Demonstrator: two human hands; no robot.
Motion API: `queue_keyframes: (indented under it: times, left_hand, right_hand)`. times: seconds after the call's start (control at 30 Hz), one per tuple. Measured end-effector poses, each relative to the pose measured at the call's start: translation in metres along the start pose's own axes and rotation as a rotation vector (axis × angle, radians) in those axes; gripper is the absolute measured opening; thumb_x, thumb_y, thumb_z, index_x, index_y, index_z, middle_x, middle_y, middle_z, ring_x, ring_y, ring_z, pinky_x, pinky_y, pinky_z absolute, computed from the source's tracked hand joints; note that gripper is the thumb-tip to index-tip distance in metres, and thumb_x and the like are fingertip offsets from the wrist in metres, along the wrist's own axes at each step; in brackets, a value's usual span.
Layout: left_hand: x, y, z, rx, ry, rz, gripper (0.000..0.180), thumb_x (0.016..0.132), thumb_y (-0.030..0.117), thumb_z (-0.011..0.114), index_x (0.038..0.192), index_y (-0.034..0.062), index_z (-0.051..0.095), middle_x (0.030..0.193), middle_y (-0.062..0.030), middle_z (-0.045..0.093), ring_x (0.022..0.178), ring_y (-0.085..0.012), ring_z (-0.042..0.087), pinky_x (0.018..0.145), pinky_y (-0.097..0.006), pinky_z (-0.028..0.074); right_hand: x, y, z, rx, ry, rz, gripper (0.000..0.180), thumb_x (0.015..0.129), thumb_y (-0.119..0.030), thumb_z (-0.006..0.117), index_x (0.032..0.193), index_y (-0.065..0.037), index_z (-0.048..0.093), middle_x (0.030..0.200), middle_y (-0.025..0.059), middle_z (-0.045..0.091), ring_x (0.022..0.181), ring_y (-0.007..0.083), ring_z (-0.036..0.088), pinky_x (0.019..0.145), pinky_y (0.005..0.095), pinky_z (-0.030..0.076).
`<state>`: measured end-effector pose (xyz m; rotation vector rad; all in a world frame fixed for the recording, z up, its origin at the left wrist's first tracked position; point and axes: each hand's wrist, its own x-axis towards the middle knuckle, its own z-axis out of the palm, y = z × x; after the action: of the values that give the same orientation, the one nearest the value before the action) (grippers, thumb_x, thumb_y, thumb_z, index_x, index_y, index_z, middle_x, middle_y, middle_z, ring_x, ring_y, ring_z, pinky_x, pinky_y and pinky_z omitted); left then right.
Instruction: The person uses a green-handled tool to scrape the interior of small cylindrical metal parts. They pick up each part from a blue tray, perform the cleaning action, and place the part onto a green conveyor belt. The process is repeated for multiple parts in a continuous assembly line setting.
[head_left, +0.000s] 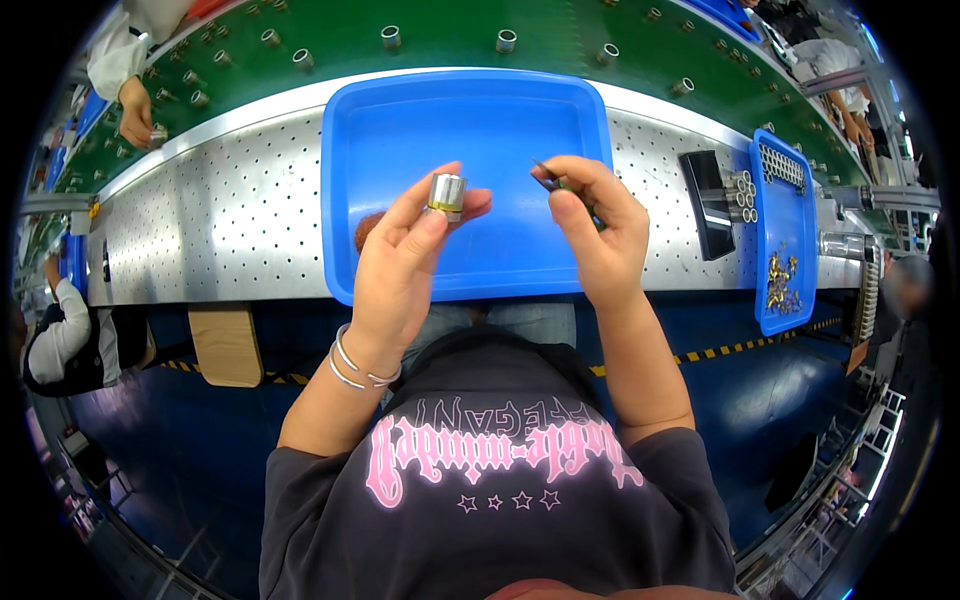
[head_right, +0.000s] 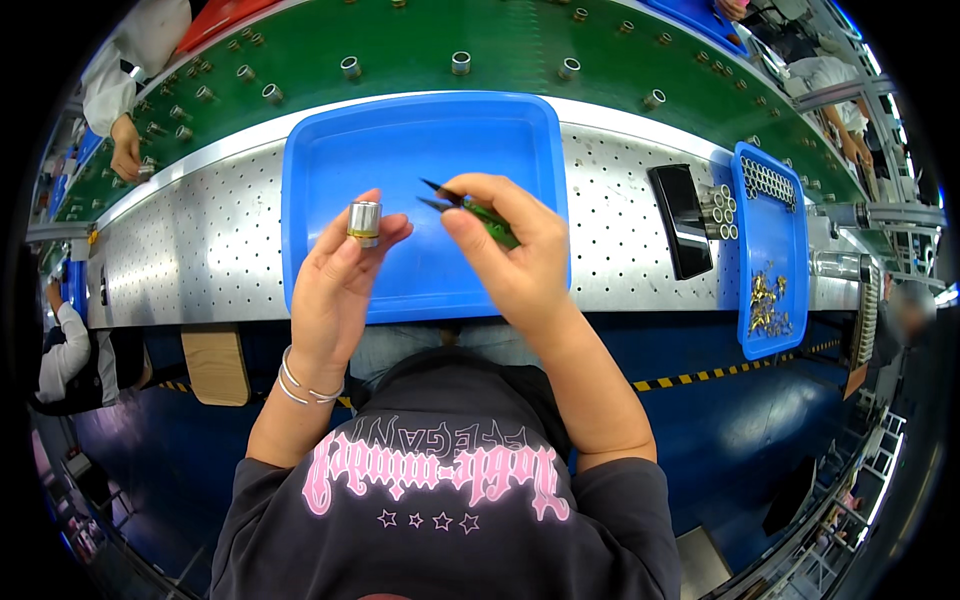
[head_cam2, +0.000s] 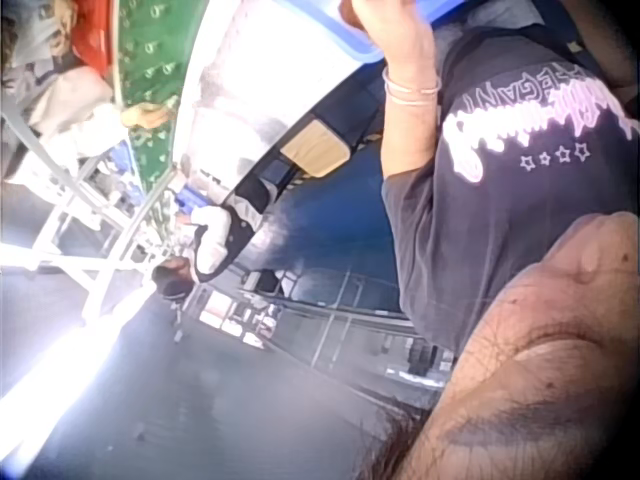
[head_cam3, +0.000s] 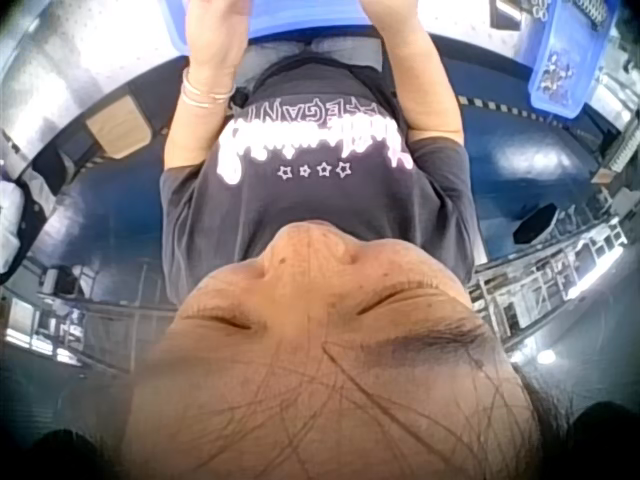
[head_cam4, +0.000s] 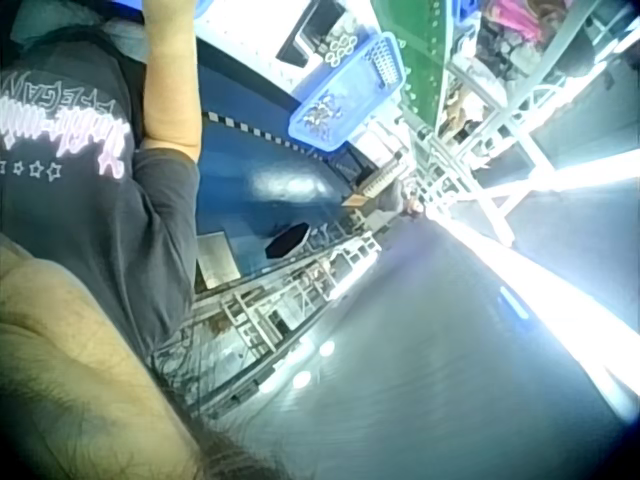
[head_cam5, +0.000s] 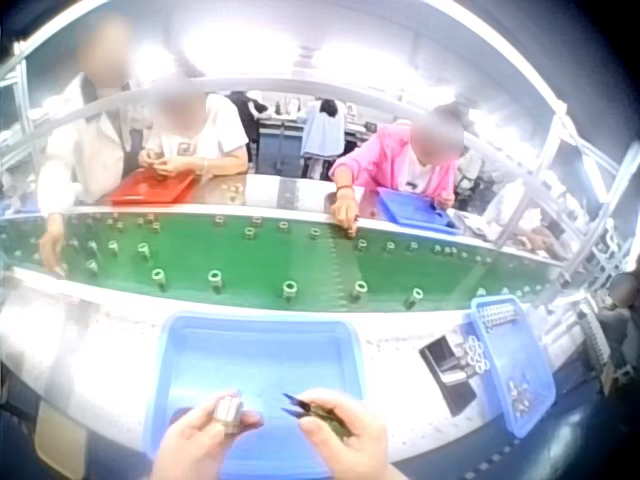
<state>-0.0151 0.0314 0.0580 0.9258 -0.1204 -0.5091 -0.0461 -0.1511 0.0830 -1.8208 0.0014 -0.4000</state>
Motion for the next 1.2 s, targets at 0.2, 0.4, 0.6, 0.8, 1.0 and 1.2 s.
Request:
queue_keyframes:
  times: [0.2,0.4,0.6,0.8,1.0,1.2]
  left_hand:
    - [-0.001,-0.003,0.001,0.026,-0.004,0.045,0.049,0.087,0.011,0.058,0.131,-0.0014,0.041,0.118,-0.0150,0.056,0.113,-0.0210,0.051,0.100,-0.032,0.035]
    - [-0.005,-0.003,0.001,0.144,0.019,0.076,0.049,0.085,0.008,0.062,0.130,0.0003,0.044,0.114,-0.0089,0.056,0.109,-0.0157,0.050,0.096,-0.029,0.037]
    - [-0.006,-0.004,0.003,0.150,0.049,0.081,0.049,0.084,0.008,0.062,0.129,-0.0016,0.045,0.111,-0.0055,0.056,0.103,-0.0128,0.050,0.095,-0.028,0.036]
    - [-0.006,-0.005,0.003,0.149,0.043,0.083,0.051,0.082,0.007,0.064,0.128,-0.0016,0.045,0.112,-0.0055,0.056,0.104,-0.0128,0.050,0.095,-0.028,0.036]
    - [-0.007,-0.005,0.004,0.152,0.052,0.079,0.051,0.082,0.007,0.064,0.128,-0.0013,0.045,0.112,-0.0056,0.055,0.104,-0.0131,0.050,0.095,-0.028,0.036]
    - [-0.006,-0.005,0.003,0.174,0.068,0.087,0.050,0.082,0.005,0.063,0.128,-0.0003,0.045,0.111,-0.0070,0.056,0.103,-0.0137,0.051,0.095,-0.029,0.037]
  right_hand:
    - [0.003,0.003,0.008,-0.415,-0.081,-0.266,0.015,0.074,-0.020,0.070,0.084,-0.010,0.066,0.062,0.0025,0.057,0.051,0.0182,0.054,0.046,0.0280,0.038]
    - [0.000,-0.003,0.010,-0.394,-0.136,-0.287,0.014,0.073,-0.021,0.071,0.082,-0.011,0.066,0.062,0.0022,0.058,0.050,0.0169,0.055,0.045,0.0282,0.038]
    - [-0.002,-0.002,0.009,-0.360,-0.158,-0.265,0.012,0.074,-0.020,0.071,0.080,-0.011,0.066,0.062,0.0020,0.059,0.050,0.0165,0.056,0.044,0.0271,0.039]
    - [-0.003,-0.004,0.009,-0.372,-0.165,-0.227,0.010,0.074,-0.020,0.070,0.078,-0.011,0.066,0.061,0.0016,0.059,0.049,0.0160,0.055,0.043,0.0266,0.038]
    - [-0.004,-0.002,0.008,-0.428,-0.160,-0.263,0.010,0.075,-0.021,0.070,0.078,-0.012,0.066,0.059,0.0004,0.058,0.048,0.0152,0.054,0.043,0.0272,0.037]
    - [-0.002,-0.004,0.004,-0.366,-0.112,-0.176,0.013,0.075,-0.021,0.070,0.082,-0.011,0.065,0.067,0.0035,0.060,0.053,0.0192,0.057,0.049,0.0286,0.044]
